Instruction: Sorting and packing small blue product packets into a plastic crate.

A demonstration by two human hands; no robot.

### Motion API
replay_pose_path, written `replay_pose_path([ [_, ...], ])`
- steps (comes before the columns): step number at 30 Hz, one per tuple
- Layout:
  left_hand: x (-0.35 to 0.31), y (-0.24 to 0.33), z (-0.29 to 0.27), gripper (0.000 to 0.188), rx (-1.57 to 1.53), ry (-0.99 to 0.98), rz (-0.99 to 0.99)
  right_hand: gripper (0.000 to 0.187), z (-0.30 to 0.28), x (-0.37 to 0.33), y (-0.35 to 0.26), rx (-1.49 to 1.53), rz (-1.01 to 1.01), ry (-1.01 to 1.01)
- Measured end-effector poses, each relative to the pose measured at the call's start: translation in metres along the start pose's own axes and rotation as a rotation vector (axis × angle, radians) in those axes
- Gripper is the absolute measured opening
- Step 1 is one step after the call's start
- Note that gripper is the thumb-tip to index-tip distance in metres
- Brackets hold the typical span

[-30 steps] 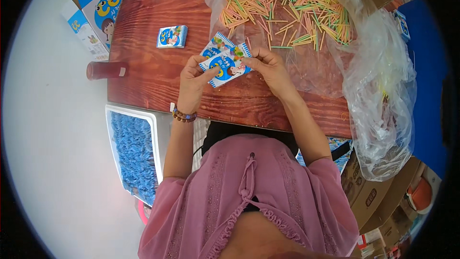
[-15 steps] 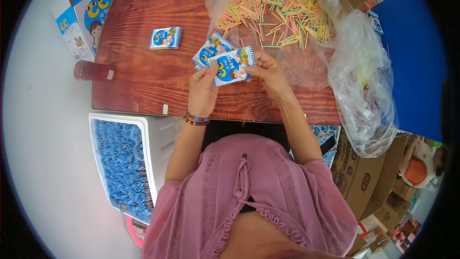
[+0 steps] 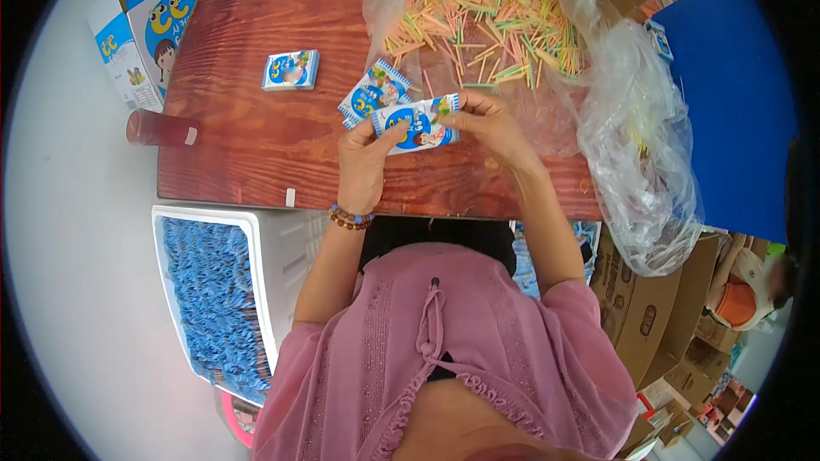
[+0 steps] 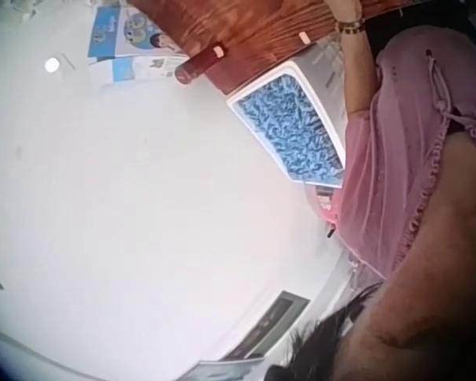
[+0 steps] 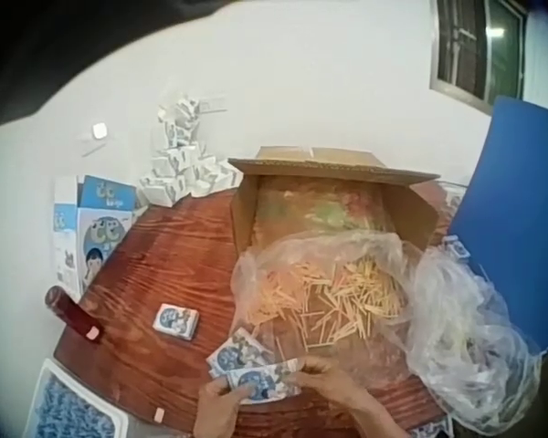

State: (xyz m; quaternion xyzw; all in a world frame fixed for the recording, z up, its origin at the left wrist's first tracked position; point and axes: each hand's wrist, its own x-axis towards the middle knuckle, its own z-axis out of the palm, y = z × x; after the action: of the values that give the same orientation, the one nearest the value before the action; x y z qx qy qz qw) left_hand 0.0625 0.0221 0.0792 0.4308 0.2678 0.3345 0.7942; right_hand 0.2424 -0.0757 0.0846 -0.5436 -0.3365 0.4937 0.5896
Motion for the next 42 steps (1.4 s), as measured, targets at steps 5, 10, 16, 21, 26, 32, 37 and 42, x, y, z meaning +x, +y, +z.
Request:
replay_pose_path([
  [5, 0.006, -0.007, 0.002, 0.01, 0.135, 0.064, 0.01, 0.015, -0.006, 0.003, 0.005, 0.031, -0.009, -0.04],
  [10, 0.005, -0.007, 0.007, 0.012, 0.102, 0.069, -0.004, 0.014, -0.008, 0.004, 0.006, -0.046, -0.071, -0.002],
  [16, 0.005, -0.011, 0.011, 0.011, 0.169, 0.116, 0.063, 0.01, -0.006, 0.001, 0.012, -0.123, -0.101, 0.077],
  [21, 0.006, -0.02, 0.004, 0.011, 0.077, 0.147, 0.057, 0.012, 0.001, 0.002, 0.004, 0.002, -0.036, 0.088],
  [26, 0.011, -0.02, 0.001, 0.01, -0.152, 0.16, -0.059, 0.011, -0.009, 0.006, 0.009, -0.118, -0.076, 0.062],
  [32, 0.016, -0.016, -0.003, 0.014, -0.305, 0.137, -0.156, 0.014, -0.021, -0.004, -0.014, -0.01, -0.307, 0.048],
  [37, 0.014, -0.017, 0.001, 0.015, -0.321, 0.112, -0.182, 0.028, -0.015, -0.003, -0.022, -0.428, -0.431, -0.145],
  [42, 0.012, -0.023, 0.001, 0.02, -0.244, 0.049, -0.176, 0.029, -0.007, 0.008, -0.02, -0.654, -0.586, -0.206],
])
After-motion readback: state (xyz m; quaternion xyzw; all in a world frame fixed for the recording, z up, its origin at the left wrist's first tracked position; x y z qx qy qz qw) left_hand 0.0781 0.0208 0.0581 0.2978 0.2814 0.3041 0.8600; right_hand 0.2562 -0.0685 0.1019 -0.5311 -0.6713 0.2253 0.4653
